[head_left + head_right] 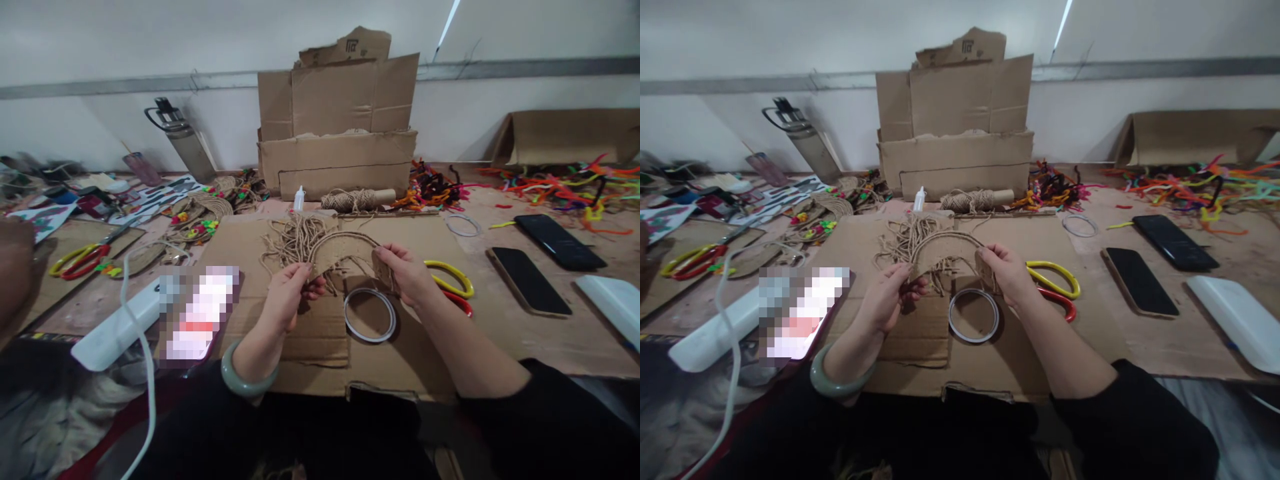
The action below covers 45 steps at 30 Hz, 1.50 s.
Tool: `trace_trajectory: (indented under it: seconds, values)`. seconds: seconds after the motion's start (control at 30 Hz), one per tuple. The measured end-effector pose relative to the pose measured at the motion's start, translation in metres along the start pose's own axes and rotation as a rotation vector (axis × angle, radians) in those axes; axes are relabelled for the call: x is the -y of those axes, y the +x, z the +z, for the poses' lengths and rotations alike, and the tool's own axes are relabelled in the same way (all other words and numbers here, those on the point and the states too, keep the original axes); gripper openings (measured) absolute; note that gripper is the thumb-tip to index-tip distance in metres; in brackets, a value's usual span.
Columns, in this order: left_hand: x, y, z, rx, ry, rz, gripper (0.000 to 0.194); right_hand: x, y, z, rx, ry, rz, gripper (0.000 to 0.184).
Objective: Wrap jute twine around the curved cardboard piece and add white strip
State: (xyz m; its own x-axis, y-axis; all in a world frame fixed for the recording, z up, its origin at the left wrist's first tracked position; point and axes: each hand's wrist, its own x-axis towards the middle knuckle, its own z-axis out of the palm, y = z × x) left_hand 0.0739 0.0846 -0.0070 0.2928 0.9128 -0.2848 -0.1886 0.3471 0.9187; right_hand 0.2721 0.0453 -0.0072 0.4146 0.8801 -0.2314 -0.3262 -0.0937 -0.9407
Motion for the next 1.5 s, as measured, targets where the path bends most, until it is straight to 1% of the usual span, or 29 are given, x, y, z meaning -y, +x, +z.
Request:
trace_trajectory:
  seconds: [0.27,0.53,0.83,0.93,1.1,1.23,1.3,1.43,1.5]
  values:
    - [-0.002,-0.002,0.002,-0.013,0.031,0.011,0.022,-0.002,0.001,-0.002,-0.013,-0.01,-0.022,0.044]
    - [-0.003,-0.005,0.001,0.018,-0.017,0.013,0.029,-0.001,0.002,-0.003,-0.045,0.0,-0.065,0.038]
    - [-0.003,-0.005,0.001,0.009,-0.023,0.036,0.026,-0.002,0.003,-0.004,-0.03,0.025,-0.064,0.039]
    - [-0.004,-0.005,0.001,-0.001,-0.081,0.066,0.029,-0.002,0.002,-0.005,0.001,0.032,-0.048,0.039]
    - [-0.003,-0.004,-0.002,-0.022,-0.178,0.171,0.031,-0.003,0.0,-0.007,0.073,0.032,-0.03,0.034]
    - [-0.002,-0.004,-0.003,-0.007,-0.185,0.189,0.034,0.001,-0.001,-0.007,0.072,0.067,-0.075,0.032]
    - [-0.001,-0.005,-0.003,-0.009,-0.165,0.192,0.034,0.001,-0.005,-0.004,0.092,0.059,-0.06,0.031]
    - [-0.001,-0.006,-0.001,0.032,-0.115,0.179,0.04,-0.003,-0.016,0.007,0.235,-0.011,0.018,0.031]
    - [-0.001,-0.007,-0.001,0.054,-0.103,0.177,0.037,-0.007,-0.019,0.011,0.308,-0.053,0.024,0.032]
